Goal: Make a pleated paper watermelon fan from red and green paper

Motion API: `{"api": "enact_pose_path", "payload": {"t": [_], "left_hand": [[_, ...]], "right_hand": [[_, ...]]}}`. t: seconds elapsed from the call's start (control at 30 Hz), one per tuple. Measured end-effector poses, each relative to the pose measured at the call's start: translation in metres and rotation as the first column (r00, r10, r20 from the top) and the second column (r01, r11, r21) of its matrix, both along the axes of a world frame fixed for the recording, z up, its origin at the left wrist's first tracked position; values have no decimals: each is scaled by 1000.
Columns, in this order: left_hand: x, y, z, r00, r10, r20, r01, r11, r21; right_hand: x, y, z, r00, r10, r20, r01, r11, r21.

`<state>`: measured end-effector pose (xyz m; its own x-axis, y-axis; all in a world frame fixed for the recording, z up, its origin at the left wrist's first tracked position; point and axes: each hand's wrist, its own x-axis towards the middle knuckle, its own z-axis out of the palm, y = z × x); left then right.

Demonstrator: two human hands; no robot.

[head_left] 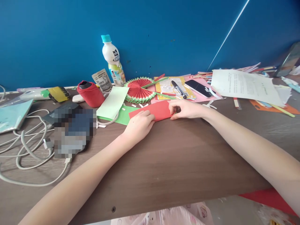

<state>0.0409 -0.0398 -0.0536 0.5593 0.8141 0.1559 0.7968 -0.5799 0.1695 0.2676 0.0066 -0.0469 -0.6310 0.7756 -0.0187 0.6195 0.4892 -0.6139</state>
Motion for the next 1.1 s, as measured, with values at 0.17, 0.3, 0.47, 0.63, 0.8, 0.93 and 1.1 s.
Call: {"api": "enact_pose_path", "payload": {"t": [0.17,0.3,0.47,0.63,0.8,0.93,1.1], "left_hand": [[-11,9,17,976,12,218,6,997,-82],[-23,14,35,942,1,334,78,972,-223],[-30,18,42,941,-18,337,110,961,-255],[-34,19,46,951,7,310,103,935,-338],[-42,21,58,920,74,384,130,868,-480],[-39,24,45,968,13,251,107,883,-457],[-35,27,27,997,-55,47,68,937,-344]], "right_hand": [[-10,-6,6,999,-9,-32,14,983,181],[-10,-14,20,978,-80,-190,111,981,157],[-9,-18,27,967,-153,-203,162,987,25],[-7,-16,27,955,-180,-234,176,984,-37],[-2,-16,33,905,-233,-356,192,970,-149],[-4,-15,29,972,-177,-155,164,982,-94],[-7,-10,17,994,-30,101,19,994,109]]}}
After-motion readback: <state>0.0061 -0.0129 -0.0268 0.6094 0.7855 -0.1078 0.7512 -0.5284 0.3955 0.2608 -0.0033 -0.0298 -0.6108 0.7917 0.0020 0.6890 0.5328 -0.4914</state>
